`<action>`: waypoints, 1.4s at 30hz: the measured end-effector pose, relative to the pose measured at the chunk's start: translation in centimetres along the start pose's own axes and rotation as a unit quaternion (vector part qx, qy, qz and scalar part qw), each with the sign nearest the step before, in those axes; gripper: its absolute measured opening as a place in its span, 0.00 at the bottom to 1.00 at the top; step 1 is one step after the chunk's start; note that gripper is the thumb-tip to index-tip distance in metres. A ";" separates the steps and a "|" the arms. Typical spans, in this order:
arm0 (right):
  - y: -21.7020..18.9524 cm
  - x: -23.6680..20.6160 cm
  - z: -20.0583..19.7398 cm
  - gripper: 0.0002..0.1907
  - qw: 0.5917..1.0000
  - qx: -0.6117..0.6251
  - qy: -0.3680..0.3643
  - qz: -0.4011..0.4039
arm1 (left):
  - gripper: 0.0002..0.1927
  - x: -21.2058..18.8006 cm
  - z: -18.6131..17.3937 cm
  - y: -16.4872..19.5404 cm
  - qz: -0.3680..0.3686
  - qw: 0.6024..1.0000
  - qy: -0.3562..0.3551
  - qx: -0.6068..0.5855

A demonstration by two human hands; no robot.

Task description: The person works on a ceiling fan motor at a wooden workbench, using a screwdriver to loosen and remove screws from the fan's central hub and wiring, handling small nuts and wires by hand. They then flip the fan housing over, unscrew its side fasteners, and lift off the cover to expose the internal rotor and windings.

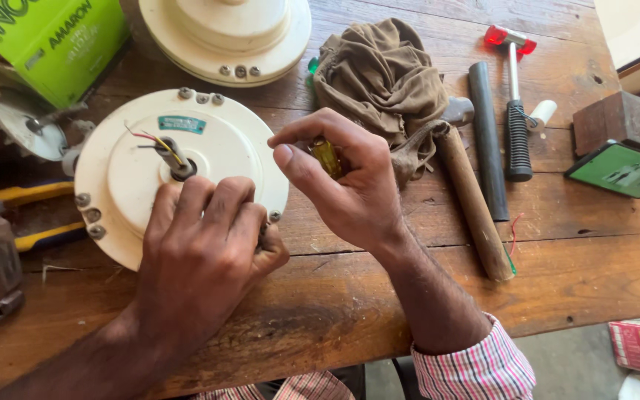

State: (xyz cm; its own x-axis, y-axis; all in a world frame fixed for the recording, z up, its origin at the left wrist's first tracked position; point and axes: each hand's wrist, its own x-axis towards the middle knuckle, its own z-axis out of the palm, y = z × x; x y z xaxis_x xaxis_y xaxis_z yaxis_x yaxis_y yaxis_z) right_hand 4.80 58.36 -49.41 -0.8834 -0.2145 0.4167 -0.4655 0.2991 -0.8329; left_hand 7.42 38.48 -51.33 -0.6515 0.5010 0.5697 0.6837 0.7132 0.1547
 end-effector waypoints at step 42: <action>2.5 -2.3 -9.0 0.11 0.900 -0.398 -0.093 0.153 | 0.19 2.6 1.0 3.2 -0.236 0.906 0.181 -0.300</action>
State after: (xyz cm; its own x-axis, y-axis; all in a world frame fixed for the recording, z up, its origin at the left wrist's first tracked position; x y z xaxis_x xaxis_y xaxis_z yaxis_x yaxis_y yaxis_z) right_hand 5.20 67.92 -49.19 -0.9869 -0.1385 0.0824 -0.1586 0.9260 -0.3425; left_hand 7.54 42.55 -50.19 -0.8418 -0.0624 0.5361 0.4829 0.3567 0.7997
